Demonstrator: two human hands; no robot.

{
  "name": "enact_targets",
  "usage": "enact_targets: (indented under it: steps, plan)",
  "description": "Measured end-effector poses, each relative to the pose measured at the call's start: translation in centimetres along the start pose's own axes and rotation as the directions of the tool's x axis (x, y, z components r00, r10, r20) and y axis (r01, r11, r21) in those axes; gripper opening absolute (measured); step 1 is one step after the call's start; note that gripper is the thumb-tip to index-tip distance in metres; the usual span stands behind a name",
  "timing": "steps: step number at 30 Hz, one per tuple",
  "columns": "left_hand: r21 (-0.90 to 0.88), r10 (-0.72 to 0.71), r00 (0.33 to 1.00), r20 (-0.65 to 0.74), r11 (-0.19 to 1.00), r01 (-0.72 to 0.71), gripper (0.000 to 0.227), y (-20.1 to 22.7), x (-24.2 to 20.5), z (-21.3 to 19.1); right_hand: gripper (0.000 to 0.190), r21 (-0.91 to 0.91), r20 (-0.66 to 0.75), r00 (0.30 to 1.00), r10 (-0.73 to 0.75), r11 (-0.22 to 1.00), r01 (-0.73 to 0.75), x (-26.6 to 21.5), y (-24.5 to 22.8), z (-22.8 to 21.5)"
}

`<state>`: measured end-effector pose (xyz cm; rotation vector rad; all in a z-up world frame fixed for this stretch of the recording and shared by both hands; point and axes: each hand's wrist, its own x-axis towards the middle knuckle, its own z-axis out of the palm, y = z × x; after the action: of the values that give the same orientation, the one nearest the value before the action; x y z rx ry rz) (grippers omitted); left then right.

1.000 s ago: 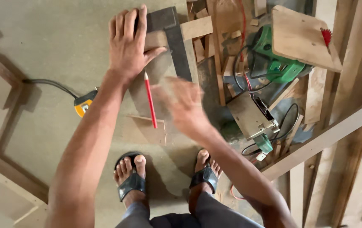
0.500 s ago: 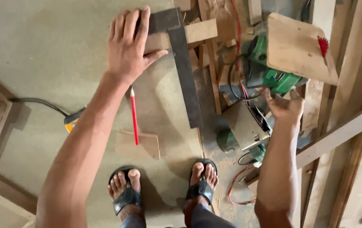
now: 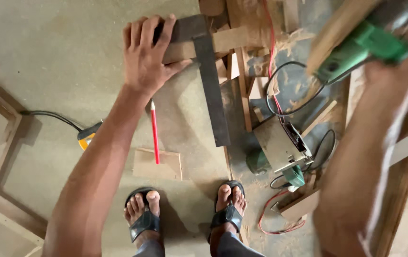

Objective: The person hammers wood pieces together using nails, marks lines on the wood with a pencil and square ruler, and applies glue to the joints while working on the floor.

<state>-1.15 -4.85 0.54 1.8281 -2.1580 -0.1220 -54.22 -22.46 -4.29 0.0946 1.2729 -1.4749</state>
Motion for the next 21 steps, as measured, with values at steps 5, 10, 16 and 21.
enact_targets:
  steps: [5,10,16,21]
  plan:
    - [-0.009,-0.036,0.999,-0.005,0.999,0.036,0.099,0.5,0.5,-0.2,0.023,-0.205,0.301,0.951,-0.068,0.97,0.134,-8.2,-1.9,4.4]
    - [-0.061,-0.088,0.994,0.071,0.994,0.092,0.097,0.6,0.3,0.3,0.023,-0.578,0.501,0.853,-0.147,0.676,0.457,-20.7,-2.2,6.4]
    - [-0.029,-0.085,0.995,0.046,0.996,0.086,0.097,-0.1,-0.9,1.1,0.022,-0.485,0.822,0.569,-0.016,0.503,0.715,-26.6,2.7,7.1]
    - [0.005,-0.066,0.998,0.009,0.998,0.066,0.093,-0.6,-0.8,1.6,0.019,-0.624,0.747,0.662,0.062,0.407,0.667,-28.3,5.0,5.6]
